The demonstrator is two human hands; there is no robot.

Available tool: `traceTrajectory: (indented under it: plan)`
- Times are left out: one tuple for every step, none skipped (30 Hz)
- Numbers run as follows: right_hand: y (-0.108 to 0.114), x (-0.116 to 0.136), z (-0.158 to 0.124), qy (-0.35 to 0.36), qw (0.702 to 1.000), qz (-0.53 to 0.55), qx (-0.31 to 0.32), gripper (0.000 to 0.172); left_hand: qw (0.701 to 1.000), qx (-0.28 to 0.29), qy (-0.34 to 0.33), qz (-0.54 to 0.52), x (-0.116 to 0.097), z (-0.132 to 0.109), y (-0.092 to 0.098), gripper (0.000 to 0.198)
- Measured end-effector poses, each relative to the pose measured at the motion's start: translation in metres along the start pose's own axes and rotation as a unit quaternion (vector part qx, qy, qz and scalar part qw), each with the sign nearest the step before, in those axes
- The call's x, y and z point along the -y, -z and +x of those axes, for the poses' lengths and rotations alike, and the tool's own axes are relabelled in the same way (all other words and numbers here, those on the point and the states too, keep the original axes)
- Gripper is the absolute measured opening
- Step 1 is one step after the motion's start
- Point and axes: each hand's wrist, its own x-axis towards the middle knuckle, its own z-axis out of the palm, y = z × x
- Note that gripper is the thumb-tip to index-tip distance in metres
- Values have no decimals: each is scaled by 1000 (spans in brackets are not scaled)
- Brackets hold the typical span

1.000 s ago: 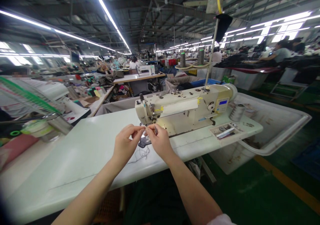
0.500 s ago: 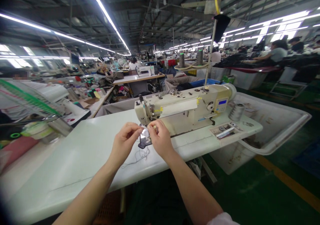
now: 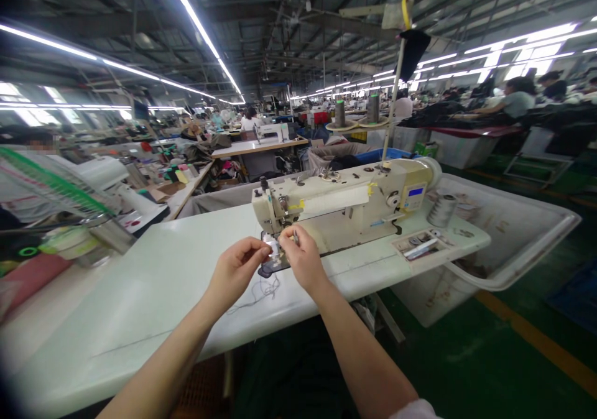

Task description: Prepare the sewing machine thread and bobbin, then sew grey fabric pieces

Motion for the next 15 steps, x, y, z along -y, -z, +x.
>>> traceTrajectory:
  plan:
    - [-1, 0, 0, -48, 997, 61, 20, 14, 1000, 3, 2, -5, 0, -1, -1, 19]
    - [-2, 0, 0, -85, 988, 119, 40, 15, 1000, 8, 3, -11, 0, -1, -2, 20]
    - [-3, 1, 0, -110, 977, 170, 58, 17, 1000, 13, 3, -16, 1, -2, -3, 20]
    - [-4, 1, 1, -126, 966, 213, 70, 18, 1000, 17, 2, -18, 1, -3, -4, 21]
    - [-4, 2, 2, -136, 956, 249, 78, 20, 1000, 19, 1, -19, 1, -3, -5, 21]
    - [-4, 2, 3, -144, 946, 278, 83, 21, 1000, 19, 0, -18, 0, -4, -6, 21]
    - [-4, 3, 4, -152, 937, 302, 86, 23, 1000, 18, -1, -16, 0, -4, -6, 21]
    - [-3, 4, 4, -158, 930, 319, 88, 25, 1000, 17, -1, -12, 0, -5, -7, 20]
    - [-3, 5, 5, -162, 925, 331, 91, 27, 1000, 17, -2, -8, 0, -5, -7, 20]
    - [-2, 5, 5, -165, 921, 339, 95, 29, 1000, 18, -1, -5, 0, -5, -8, 20]
    - [-1, 6, 5, -165, 919, 345, 97, 32, 1000, 18, 1, -5, -1, -5, -8, 20]
    - [0, 7, 5, -164, 918, 347, 98, 35, 1000, 17, 6, -12, -1, -5, -8, 20]
    - [0, 7, 5, -160, 919, 347, 95, 38, 999, 15, 16, -27, -1, -5, -8, 20]
    - [1, 7, 5, -153, 922, 344, 89, 39, 998, 13, 29, -51, -1, -5, -8, 20]
    - [2, 6, 6, -147, 926, 338, 80, 40, 996, 12, 45, -81, -2, -5, -8, 20]
